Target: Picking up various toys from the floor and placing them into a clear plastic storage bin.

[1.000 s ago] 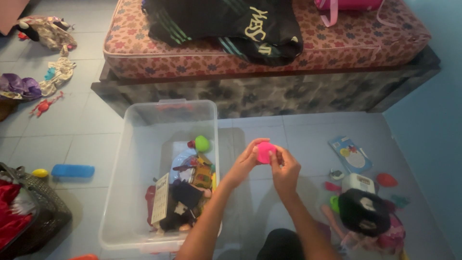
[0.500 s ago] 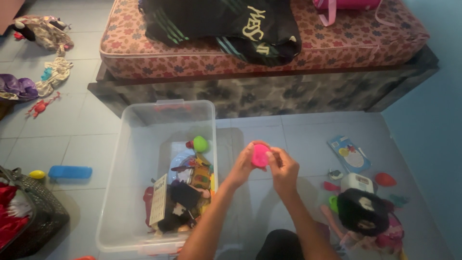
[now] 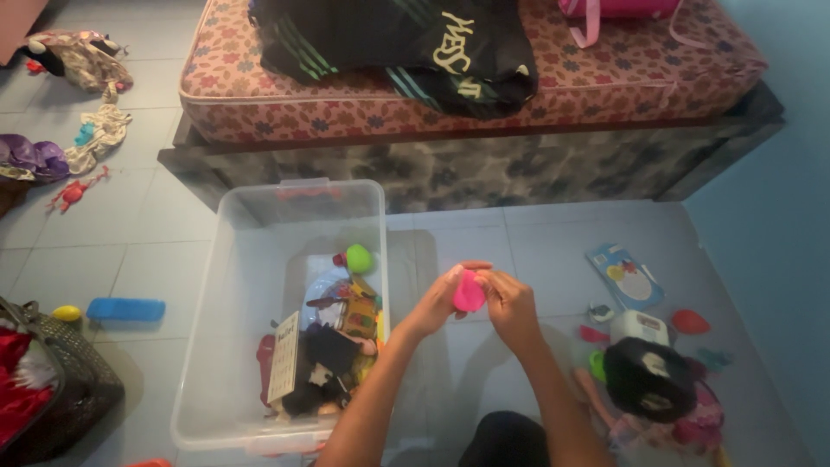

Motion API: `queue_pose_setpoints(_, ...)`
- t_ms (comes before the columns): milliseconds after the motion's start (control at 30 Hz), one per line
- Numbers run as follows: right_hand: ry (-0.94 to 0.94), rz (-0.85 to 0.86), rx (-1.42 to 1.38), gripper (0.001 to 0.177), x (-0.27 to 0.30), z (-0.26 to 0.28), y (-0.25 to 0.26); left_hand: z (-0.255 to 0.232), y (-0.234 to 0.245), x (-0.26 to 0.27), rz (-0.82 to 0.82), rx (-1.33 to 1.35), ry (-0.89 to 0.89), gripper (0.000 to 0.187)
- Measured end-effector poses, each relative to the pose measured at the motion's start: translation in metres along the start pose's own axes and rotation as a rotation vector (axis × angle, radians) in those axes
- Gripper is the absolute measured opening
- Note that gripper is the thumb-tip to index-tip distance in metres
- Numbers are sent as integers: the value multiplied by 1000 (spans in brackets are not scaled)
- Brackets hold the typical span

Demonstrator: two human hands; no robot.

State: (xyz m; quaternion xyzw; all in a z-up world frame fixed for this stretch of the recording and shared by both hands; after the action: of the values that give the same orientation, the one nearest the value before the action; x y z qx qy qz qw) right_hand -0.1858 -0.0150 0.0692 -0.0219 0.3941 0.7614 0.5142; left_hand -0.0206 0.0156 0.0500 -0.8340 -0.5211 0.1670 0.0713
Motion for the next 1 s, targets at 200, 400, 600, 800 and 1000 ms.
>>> queue_pose_setpoints(200, -6, -38, -38, 17, 5, -15, -7, 0, 1, 2, 32, 24, -22, 72)
queue_pose_setpoints(400, -352, -64, -274, 27, 5, -16, -9, 27, 79, 11, -215, -10, 78, 62)
queue_pose_setpoints(600, -434, 78, -308, 24, 7, -29, -22, 53, 209, 90, -418, -282, 143, 47)
queue_pose_setpoints(800, -299, 386, -502, 23, 5, 3, -97, 38, 223, 146, -534, -182, 445, 39)
queue_pose_setpoints(1000, 118, 474, -364, 63, -25, 69, -189, 42, 243, 181, -275, -723, 462, 60)
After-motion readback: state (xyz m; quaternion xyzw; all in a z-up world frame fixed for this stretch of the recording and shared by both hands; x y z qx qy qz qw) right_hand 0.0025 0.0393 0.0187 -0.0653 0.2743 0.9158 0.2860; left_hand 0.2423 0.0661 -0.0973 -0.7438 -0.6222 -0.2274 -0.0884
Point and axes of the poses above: each hand's wrist, its own x-axis away from the middle knuckle, its own y-axis out of the back of the hand, z = x × y, the point moved 1 cm from there along -x, towards the middle knuckle, and after that the axes turned 8 degrees about z, right-handed, at the moved point
